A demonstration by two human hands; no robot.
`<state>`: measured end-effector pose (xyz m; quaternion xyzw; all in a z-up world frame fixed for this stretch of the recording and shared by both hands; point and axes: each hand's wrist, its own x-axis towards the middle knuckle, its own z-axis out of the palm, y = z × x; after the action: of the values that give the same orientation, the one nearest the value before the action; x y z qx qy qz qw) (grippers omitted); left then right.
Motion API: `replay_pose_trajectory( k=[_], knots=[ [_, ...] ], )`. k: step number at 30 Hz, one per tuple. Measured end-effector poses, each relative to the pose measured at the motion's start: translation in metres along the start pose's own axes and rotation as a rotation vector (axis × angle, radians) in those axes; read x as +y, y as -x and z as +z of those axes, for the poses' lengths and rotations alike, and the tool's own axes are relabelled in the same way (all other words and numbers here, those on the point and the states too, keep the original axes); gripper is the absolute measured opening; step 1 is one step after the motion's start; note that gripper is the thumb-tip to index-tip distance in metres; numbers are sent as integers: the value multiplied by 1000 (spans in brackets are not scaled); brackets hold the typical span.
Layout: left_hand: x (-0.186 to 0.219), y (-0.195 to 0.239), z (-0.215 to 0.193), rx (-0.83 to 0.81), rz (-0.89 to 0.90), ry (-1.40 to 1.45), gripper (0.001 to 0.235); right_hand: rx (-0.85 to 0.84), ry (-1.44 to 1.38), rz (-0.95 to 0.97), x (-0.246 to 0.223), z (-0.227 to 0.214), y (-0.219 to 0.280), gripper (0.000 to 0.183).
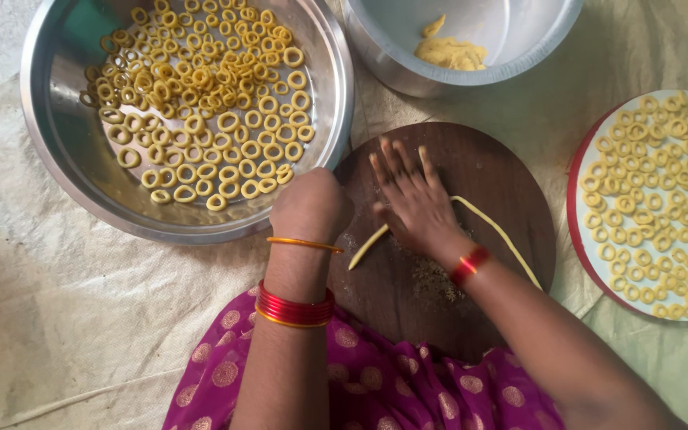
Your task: The person rolls small pieces of yellow dough into thin ropes on a wooden board and forms them into rings, placing the finished rings into a metal bowl. The person repeats this process continuously, handling the dough by hand.
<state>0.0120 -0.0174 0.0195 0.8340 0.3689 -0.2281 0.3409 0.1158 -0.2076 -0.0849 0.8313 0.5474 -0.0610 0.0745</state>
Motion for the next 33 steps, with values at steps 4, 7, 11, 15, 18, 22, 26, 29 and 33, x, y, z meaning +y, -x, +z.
replay_pose_trajectory(
  k=[4, 7, 11, 15, 18, 22, 26, 29, 33],
  knots=[
    [-1, 0, -1, 10, 3, 7, 28, 144, -59, 46, 8, 3, -41, 75],
    [-7, -2, -2, 31, -22, 21, 29, 190, -66, 19, 8, 7, -41, 72],
    [-7, -4, -4, 35, -53, 23, 29, 210, -128, -116, 2, 11, -11, 75],
    [-4, 1, -8, 34, -60, 38, 31, 279, -333, -41, 3, -4, 10, 71],
    [-7, 4, -12, 44, -65, 56, 36, 105, -142, 55, -1, -24, 21, 87],
    [-9, 5, -12, 74, -47, 84, 38, -90, 80, -135, -35, -28, 24, 104],
    [-10, 0, -11, 94, -41, 102, 36, 80, -251, -150, -52, -10, -1, 97],
    [-13, -2, -12, 151, -10, 116, 31, 344, -165, -184, -50, -3, -29, 91],
    [-14, 0, -17, 190, -6, 120, 38, 215, -299, -213, -50, -8, -22, 92]
  ],
)
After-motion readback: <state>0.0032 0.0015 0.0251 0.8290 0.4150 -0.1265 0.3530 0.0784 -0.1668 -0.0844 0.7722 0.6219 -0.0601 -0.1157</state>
